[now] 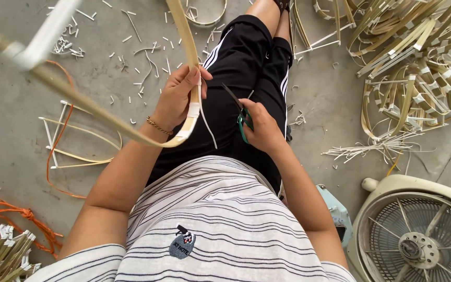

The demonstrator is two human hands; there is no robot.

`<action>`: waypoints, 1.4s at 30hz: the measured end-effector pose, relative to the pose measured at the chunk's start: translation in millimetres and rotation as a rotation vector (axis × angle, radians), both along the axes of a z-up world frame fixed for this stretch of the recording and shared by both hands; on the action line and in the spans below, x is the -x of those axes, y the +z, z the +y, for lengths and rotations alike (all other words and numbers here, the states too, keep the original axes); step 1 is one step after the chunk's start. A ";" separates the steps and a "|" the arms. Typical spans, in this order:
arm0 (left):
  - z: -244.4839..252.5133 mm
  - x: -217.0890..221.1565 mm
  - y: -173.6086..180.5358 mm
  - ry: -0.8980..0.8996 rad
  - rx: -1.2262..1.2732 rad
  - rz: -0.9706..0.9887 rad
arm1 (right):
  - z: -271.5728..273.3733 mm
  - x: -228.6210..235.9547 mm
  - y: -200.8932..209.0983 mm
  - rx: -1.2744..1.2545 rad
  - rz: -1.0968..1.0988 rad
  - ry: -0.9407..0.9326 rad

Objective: The recorder is assembling small wooden or bamboo frames, using scissors and tape to secure components.

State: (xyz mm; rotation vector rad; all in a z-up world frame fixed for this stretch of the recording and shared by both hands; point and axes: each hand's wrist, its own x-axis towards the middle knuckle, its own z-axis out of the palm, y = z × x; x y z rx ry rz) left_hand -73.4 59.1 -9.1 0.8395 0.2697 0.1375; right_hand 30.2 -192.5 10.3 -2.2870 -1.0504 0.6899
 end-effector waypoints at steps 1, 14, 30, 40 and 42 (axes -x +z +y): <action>-2.2 0.1 9.7 0.004 0.002 0.001 | -1.1 2.9 7.5 0.002 0.001 0.004; -19.6 2.6 43.6 -0.049 -0.028 0.117 | 1.7 20.2 51.6 -0.284 -0.583 0.070; -28.3 2.9 51.0 -0.087 0.044 0.203 | 1.5 20.7 56.4 -0.313 -0.713 0.060; -26.1 2.1 55.9 -0.103 0.024 0.201 | -2.3 19.5 50.8 -0.315 -0.677 0.071; -27.6 2.8 54.8 -0.098 -0.002 0.193 | -0.3 19.5 52.3 -0.309 -0.703 0.079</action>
